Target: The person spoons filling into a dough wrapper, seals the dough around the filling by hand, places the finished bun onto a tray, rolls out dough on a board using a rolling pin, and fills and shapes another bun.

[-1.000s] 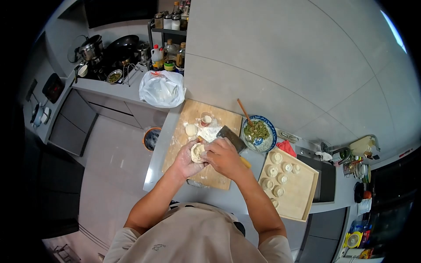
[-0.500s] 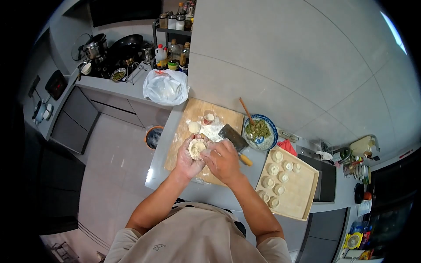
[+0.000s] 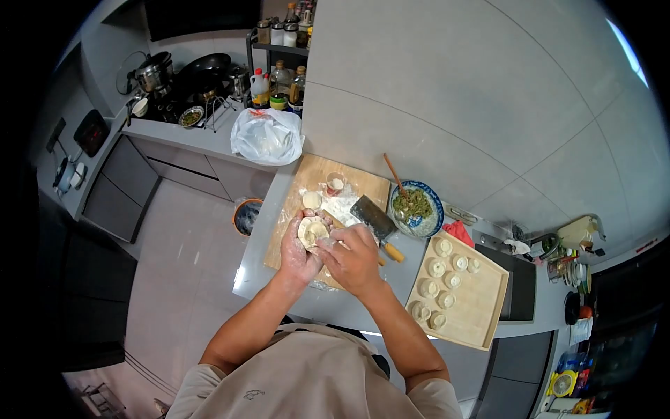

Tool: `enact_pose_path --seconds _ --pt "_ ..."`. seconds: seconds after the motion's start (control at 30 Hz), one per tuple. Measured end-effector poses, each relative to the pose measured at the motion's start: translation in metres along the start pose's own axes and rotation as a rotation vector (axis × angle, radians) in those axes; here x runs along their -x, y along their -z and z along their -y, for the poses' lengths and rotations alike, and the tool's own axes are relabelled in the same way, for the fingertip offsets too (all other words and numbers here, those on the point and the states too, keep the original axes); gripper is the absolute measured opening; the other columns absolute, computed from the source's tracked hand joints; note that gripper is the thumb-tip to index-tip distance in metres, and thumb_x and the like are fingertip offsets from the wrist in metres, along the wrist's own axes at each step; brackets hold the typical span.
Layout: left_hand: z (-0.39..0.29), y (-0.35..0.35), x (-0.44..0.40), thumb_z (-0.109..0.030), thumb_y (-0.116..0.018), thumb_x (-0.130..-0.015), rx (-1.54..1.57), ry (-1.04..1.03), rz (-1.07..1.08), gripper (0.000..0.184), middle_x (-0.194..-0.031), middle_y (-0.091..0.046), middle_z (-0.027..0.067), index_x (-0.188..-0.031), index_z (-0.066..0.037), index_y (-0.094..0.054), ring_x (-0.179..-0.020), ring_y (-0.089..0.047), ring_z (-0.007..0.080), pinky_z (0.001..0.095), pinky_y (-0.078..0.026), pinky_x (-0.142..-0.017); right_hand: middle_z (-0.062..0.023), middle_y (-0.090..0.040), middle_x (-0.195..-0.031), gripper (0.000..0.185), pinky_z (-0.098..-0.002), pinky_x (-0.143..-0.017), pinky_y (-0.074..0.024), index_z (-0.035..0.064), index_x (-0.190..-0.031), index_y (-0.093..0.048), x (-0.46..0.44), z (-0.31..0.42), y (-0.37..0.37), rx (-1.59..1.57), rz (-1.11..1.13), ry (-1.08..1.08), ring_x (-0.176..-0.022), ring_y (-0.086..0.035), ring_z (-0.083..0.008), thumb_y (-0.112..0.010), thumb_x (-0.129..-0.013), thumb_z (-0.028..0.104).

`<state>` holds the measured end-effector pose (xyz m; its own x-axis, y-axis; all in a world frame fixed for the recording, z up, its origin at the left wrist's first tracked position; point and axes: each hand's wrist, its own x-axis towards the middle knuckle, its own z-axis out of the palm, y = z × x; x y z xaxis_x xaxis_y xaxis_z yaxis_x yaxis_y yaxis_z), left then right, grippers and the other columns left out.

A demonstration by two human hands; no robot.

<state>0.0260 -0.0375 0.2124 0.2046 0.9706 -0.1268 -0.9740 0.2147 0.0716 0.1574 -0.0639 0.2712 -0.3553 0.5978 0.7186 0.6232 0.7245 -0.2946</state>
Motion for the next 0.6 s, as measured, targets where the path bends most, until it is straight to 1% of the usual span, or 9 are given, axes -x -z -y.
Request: enact_pose_path --seconds 0.1,0.17,0.3,0.37,0.4,0.47,0.53,0.6 --pt "0.004 -0.005 0.003 -0.032 -0.044 -0.113 -0.010 -0.031 -0.047 0.028 -0.099 -0.062 0.0085 -0.101 -0.011 -0.057 -0.099 -0.063 0.0274 0.0435 -0.052 -0.095 -0.0037 -0.063 -0.095 0.026 -0.0391 -0.070 -0.0494 0.0131 -0.096 -0.077 0.001 0.000 -0.003 0.052 -0.017 0.051 -0.082 -0.058 -0.0262 -0.085 -0.071 0.009" --pt "0.004 -0.008 0.005 -0.032 -0.043 -0.113 -0.018 -0.039 -0.055 0.027 -0.099 -0.062 0.0083 -0.100 -0.011 -0.057 -0.099 -0.063 0.0274 0.0436 -0.052 -0.095 -0.0074 -0.062 -0.096 0.028 -0.0417 -0.072 -0.0487 0.0107 -0.097 -0.076 0.002 0.000 -0.004 0.115 0.024 0.086 -0.083 -0.059 -0.0290 -0.086 -0.071 0.009" --pt "0.005 -0.007 0.004 -0.030 -0.043 -0.112 -0.029 -0.052 -0.099 0.026 -0.097 -0.062 0.0078 -0.100 -0.011 -0.057 -0.098 -0.063 0.0270 0.0437 -0.052 -0.096 -0.0076 -0.062 -0.099 0.030 -0.0422 -0.072 -0.0488 0.0100 -0.098 -0.076 0.004 -0.002 -0.005 0.110 0.026 0.092 -0.083 -0.059 -0.0293 -0.086 -0.070 0.009" --pt "0.004 -0.005 0.003 -0.029 -0.044 -0.112 -0.001 -0.042 -0.074 0.025 -0.096 -0.062 0.0078 -0.101 -0.011 -0.056 -0.098 -0.063 0.0268 0.0433 -0.052 -0.095 -0.0052 -0.065 -0.093 0.022 -0.0408 -0.071 -0.0497 0.0098 -0.096 -0.077 0.003 0.000 -0.003 0.036 -0.037 -0.017 -0.084 -0.060 -0.0274 -0.083 -0.075 0.011" --pt "0.003 -0.006 0.003 -0.029 -0.044 -0.112 0.028 -0.032 -0.051 0.024 -0.095 -0.062 0.0077 -0.101 -0.011 -0.056 -0.097 -0.063 0.0267 0.0430 -0.052 -0.095 -0.0052 -0.065 -0.093 0.022 -0.0408 -0.071 -0.0497 0.0098 -0.096 -0.077 0.003 -0.001 -0.002 0.035 -0.036 -0.015 -0.084 -0.060 -0.0274 -0.083 -0.075 0.011" --pt "0.004 -0.008 0.003 -0.028 -0.044 -0.111 0.026 -0.050 -0.059 0.023 -0.096 -0.062 0.0080 -0.101 -0.010 -0.056 -0.097 -0.063 0.0266 0.0427 -0.052 -0.094 -0.0065 -0.066 -0.092 0.020 -0.0408 -0.074 -0.0512 0.0085 -0.094 -0.078 0.004 -0.003 0.000 0.076 -0.050 -0.097 -0.085 -0.061 -0.0282 -0.083 -0.075 0.011" --pt "0.004 -0.008 0.002 -0.026 -0.045 -0.111 0.021 -0.062 -0.066 0.022 -0.097 -0.062 0.0084 -0.101 -0.010 -0.056 -0.097 -0.062 0.0264 0.0424 -0.053 -0.093 -0.0069 -0.067 -0.091 0.018 -0.0406 -0.075 -0.0517 0.0079 -0.093 -0.078 -0.007 0.006 0.005 0.071 -0.027 -0.126 -0.086 -0.062 -0.0283 -0.083 -0.076 0.011" --pt "0.003 -0.009 0.000 -0.024 -0.046 -0.109 -0.048 -0.075 -0.037 0.019 -0.099 -0.061 0.0091 -0.101 -0.009 -0.055 -0.098 -0.062 0.0264 0.0409 -0.053 -0.093 -0.0073 -0.068 -0.091 0.016 -0.0403 -0.076 -0.0521 0.0073 -0.091 -0.079 -0.013 0.011 0.006 0.068 -0.004 -0.154 -0.086 -0.062 -0.0284 -0.083 -0.076 0.011"
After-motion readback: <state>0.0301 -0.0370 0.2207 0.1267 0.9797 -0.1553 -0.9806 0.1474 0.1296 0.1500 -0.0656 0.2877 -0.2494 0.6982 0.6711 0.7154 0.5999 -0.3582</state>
